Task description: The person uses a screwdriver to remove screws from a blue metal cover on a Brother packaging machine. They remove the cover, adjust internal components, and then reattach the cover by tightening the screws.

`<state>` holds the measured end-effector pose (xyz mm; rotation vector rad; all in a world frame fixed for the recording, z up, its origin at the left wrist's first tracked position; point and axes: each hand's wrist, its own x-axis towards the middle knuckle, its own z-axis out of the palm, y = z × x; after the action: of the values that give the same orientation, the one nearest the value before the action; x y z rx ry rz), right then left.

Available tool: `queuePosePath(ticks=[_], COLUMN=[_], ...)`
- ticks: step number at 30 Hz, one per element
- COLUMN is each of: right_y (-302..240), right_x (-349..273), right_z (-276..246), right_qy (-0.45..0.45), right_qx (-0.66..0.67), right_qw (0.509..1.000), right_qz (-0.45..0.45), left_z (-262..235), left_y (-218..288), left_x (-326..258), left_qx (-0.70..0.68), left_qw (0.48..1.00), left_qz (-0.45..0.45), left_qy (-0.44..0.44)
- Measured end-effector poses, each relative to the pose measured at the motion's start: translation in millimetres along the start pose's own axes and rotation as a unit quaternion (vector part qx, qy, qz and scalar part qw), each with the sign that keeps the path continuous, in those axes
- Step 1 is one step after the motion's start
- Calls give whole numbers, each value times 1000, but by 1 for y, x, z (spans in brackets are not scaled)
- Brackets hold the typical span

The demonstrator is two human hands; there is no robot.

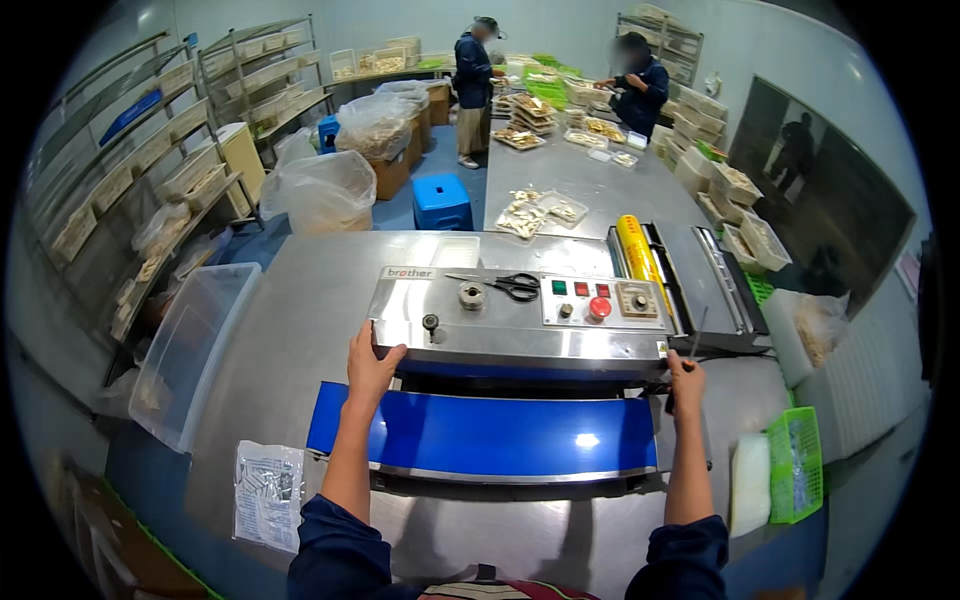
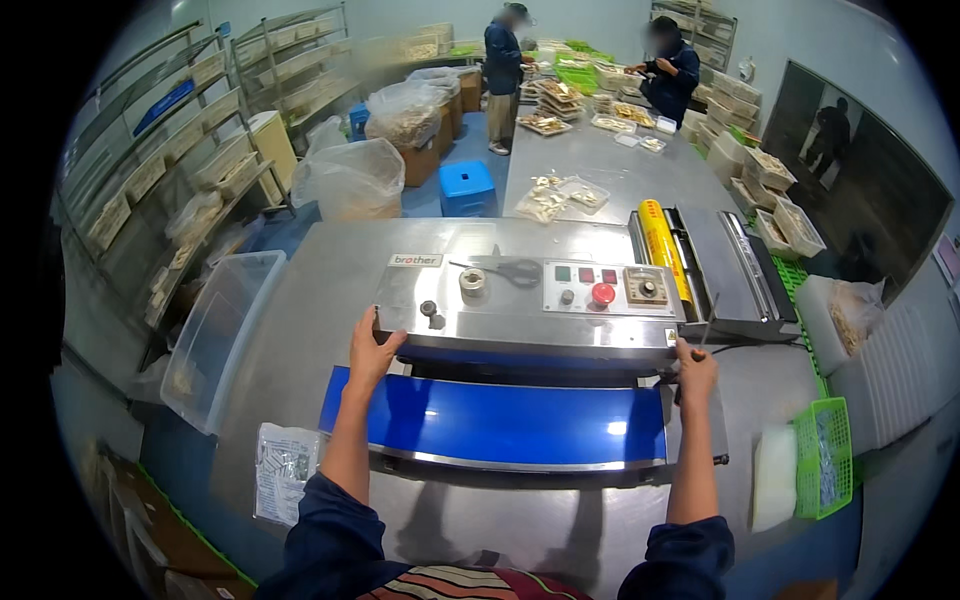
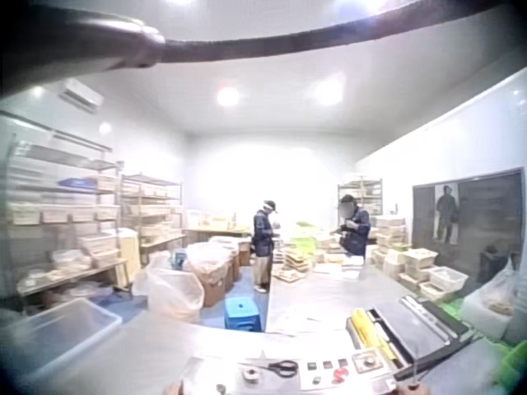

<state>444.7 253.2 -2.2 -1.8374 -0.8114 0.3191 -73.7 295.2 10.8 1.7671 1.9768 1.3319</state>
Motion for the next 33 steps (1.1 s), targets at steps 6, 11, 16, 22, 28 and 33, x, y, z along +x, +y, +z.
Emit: queuePosePath(ticks=[6, 11, 16, 22, 28, 33], right_y=[-44, -31, 27, 44, 60, 61], right_x=[-74, -208, -285, -297, -286, -285], right_z=[-46, -69, -70, -100, -110, -111], right_qy=[-74, -305, -314, -285, -213, -228], right_qx=[79, 22, -22, -35, 9, 6], right_qw=[994, 952, 938, 937, 950, 948], right_qz=[-16, 30, 146, 201, 227, 223], left_z=[-37, 6, 79, 137, 153, 150], left_y=[45, 129, 155, 161, 167, 174], left_x=[1, 1, 23, 51, 53, 56], left_qx=[-17, -192, -113, 51, 123, 78], left_qw=[989, 971, 969, 967, 960, 966], left_qz=[50, 139, 195, 190, 155, 90], left_qy=[136, -17, -102, -159, -196, -229])
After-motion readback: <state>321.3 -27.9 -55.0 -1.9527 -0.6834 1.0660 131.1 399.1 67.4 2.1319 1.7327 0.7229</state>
